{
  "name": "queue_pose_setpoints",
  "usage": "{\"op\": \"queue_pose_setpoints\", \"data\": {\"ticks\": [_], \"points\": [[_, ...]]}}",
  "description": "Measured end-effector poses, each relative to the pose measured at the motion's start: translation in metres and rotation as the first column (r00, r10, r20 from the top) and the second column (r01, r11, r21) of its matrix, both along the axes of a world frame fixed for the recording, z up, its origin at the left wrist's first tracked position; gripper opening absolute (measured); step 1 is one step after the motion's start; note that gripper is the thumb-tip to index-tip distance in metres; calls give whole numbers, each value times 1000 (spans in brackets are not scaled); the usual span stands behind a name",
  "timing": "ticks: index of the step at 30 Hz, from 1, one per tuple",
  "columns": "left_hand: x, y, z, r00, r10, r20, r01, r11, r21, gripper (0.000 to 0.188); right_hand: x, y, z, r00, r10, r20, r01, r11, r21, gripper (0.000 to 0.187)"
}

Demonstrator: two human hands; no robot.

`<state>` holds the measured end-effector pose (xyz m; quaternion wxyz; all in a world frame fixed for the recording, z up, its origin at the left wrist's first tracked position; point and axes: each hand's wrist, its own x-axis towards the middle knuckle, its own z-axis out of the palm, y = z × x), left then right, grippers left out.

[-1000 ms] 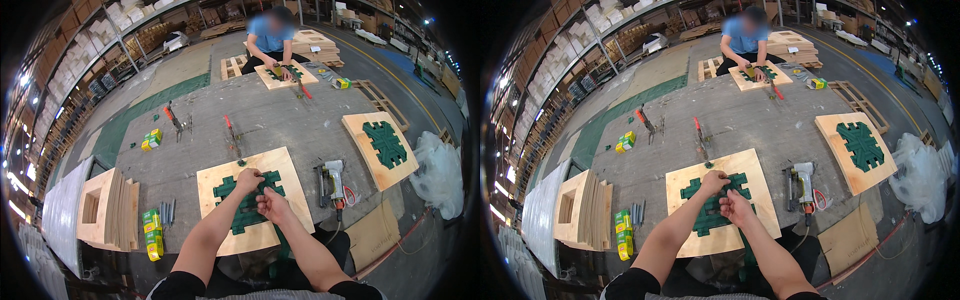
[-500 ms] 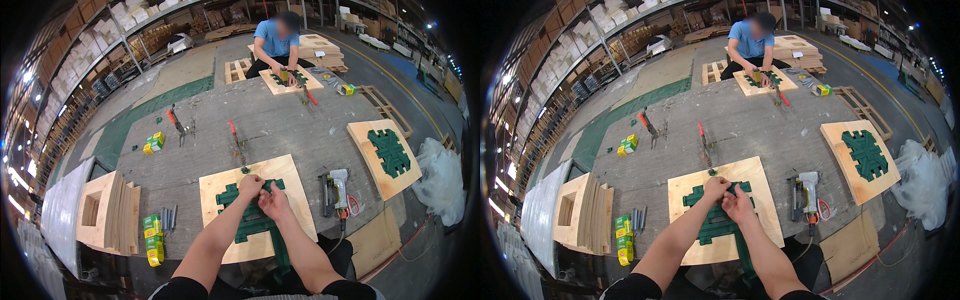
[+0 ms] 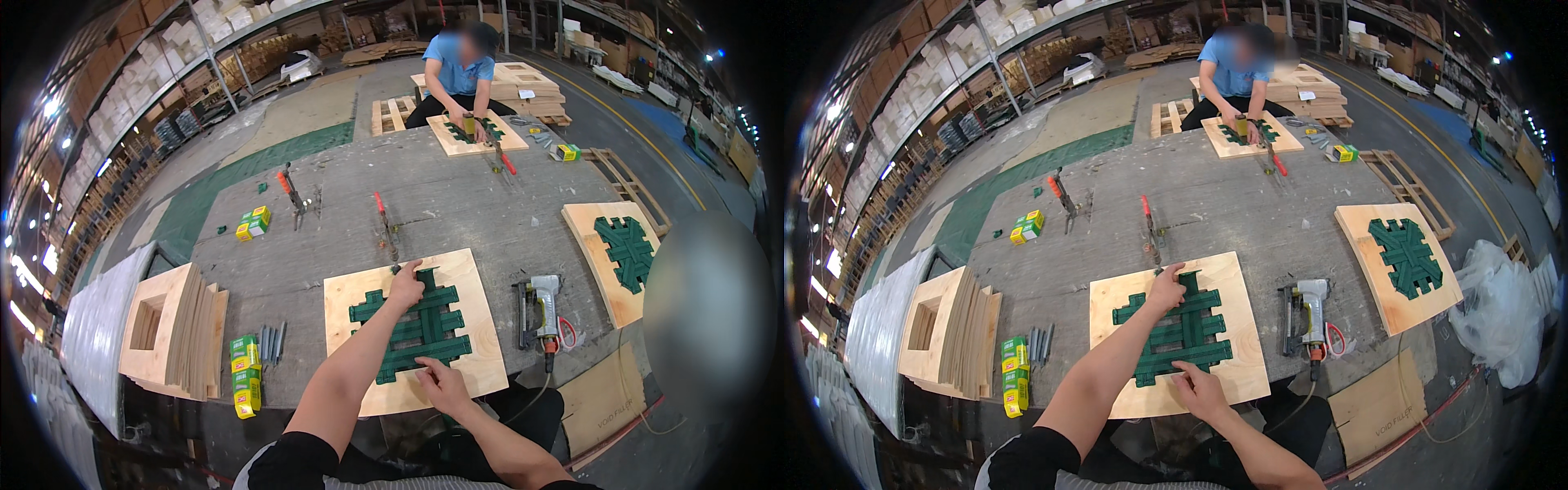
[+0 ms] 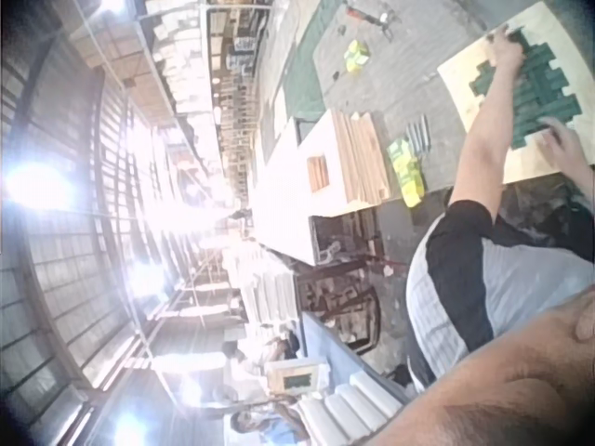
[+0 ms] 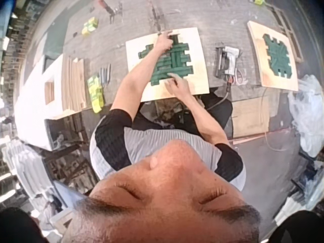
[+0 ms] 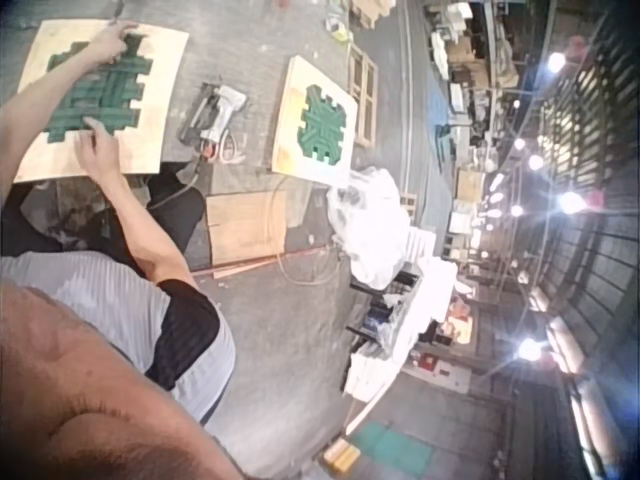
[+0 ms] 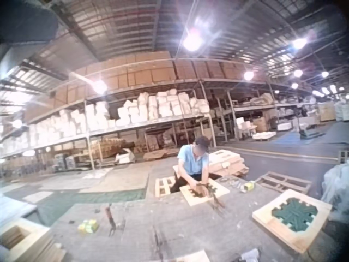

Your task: The person assembles green plastic strips into a grid pattern on a wooden board using a pneumatic nail gun. They place strips, secure them with nails, and repeat the process to form a complete grid.

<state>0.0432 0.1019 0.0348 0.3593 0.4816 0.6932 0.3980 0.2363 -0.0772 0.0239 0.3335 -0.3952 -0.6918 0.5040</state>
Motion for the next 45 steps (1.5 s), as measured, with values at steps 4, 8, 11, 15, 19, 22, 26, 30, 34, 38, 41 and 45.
{"op": "queue_pose_setpoints", "data": {"ticks": [4, 8, 11, 15, 19, 22, 26, 30, 34, 38, 41, 45], "points": [[-7, 2, -1, 921, -18, -389, 38, 998, 44, 33, 7, -21, -1, 999, 29, 18, -29, 999, 41, 33], [7, -1, -5, 882, 47, -470, 13, 992, 124, 28, 17, -30, -4, 1000, 28, -12, -27, 999, 41, 32], [1, -5, -9, 935, 111, -336, -97, 993, 61, 27, 11, -12, 7, 1000, 26, -9, -25, 996, 86, 29], [1, -3, -7, 957, 144, -251, -141, 990, 31, 27, 2, 10, 9, 999, 8, 50, -10, 999, 33, 26], [-5, 1, -8, 948, 92, -303, -101, 995, -14, 28, 8, -1, -2, 1000, -12, 25, 10, 996, 90, 26], [-13, 2, -14, 973, 82, -215, -90, 995, -28, 26, 9, -3, -4, 999, -22, 48, 16, 992, 122, 25], [-21, 2, -13, 997, 46, -68, -55, 990, -129, 21, 12, -12, -3, 994, 8, 109, -28, 982, 186, 24], [-17, 1, -4, 1000, -4, -2, 4, 974, -228, 19, 22, -23, 1, 990, 19, 139, -42, 985, 169, 23], [-12, -3, 2, 1000, 2, 22, 3, 973, -229, 22, 26, -10, -4, 997, 54, 53, -52, 998, -41, 22], [-25, -11, -6, 983, 89, 159, -57, 979, -197, 25, 9, 71, -4, 997, -67, -39, 62, 992, -113, 18], [-25, -11, -4, 962, 114, 250, -55, 972, -230, 20, -14, 146, 14, 976, -216, -24, 217, 976, 35, 13], [-16, -4, 5, 948, 75, 309, 2, 970, -241, 17, -31, 197, 4, 964, -252, 88, 239, 961, 136, 16]]}}
